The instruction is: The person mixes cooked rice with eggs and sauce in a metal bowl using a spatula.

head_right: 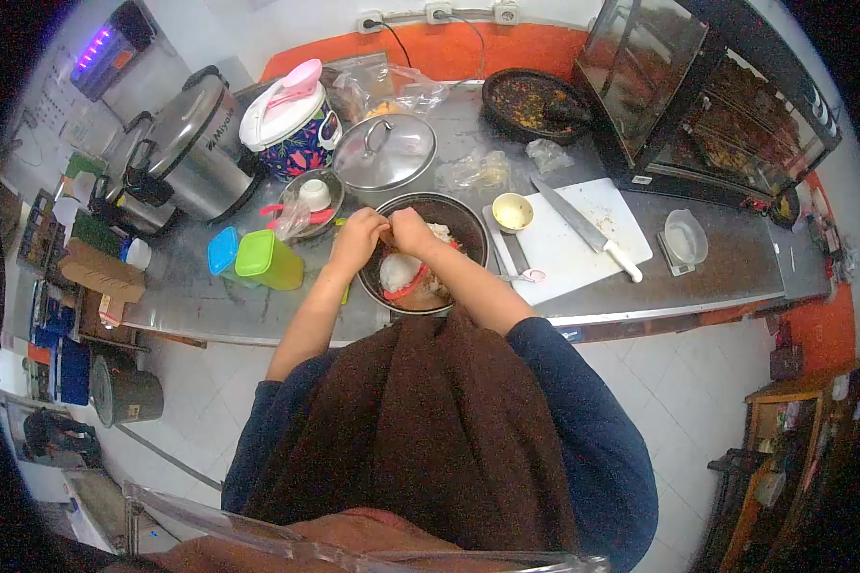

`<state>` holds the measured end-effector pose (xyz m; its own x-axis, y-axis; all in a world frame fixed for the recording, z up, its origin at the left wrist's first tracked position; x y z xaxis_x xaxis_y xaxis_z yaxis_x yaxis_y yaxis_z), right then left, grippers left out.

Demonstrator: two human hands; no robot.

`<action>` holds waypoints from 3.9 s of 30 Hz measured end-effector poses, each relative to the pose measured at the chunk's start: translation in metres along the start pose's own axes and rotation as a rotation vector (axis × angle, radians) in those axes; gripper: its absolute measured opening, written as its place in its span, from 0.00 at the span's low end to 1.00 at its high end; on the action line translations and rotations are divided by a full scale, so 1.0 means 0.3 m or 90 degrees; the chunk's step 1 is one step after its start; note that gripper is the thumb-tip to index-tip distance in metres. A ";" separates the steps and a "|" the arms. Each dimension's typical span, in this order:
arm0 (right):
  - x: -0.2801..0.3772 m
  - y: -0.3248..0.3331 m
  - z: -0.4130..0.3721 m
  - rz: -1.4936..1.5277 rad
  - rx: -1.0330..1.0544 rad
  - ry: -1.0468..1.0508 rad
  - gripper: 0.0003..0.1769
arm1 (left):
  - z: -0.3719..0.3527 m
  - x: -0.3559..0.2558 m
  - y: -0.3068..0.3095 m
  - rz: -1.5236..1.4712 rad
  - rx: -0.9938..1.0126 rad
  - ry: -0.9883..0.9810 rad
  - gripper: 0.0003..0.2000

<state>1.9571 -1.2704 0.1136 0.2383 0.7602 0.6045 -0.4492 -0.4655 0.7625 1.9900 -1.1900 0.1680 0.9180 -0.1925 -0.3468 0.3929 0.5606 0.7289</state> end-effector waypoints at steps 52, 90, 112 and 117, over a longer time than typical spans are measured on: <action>-0.439 0.591 -0.387 0.302 0.164 -0.391 0.09 | -0.552 -0.042 0.228 0.024 -0.255 0.478 0.05; -0.437 0.453 -0.735 -0.080 0.025 -0.549 0.07 | -0.436 -0.062 0.252 -0.006 -0.209 0.342 0.04; 0.032 0.147 -0.081 -0.250 0.438 0.059 0.10 | -0.524 -0.062 0.108 -0.127 -0.143 0.479 0.08; -0.106 -0.014 -0.141 -0.447 0.395 -0.025 0.08 | -0.326 0.045 -0.044 -0.153 -0.113 0.358 0.18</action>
<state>1.9151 -1.2735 0.0815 0.3151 0.9481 -0.0418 0.3459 -0.0737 0.9354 1.9920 -1.1213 0.0960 0.6178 0.0967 -0.7804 0.5248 0.6884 0.5007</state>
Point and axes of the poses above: each hand's wrist, its own z-axis towards the middle knuckle, its own y-axis out of the back of the hand, x = y × z, the point moved 7 cm from there along z, towards the middle knuckle, and after that the axes turned 9 degrees about -y, right-handed, at the moved point
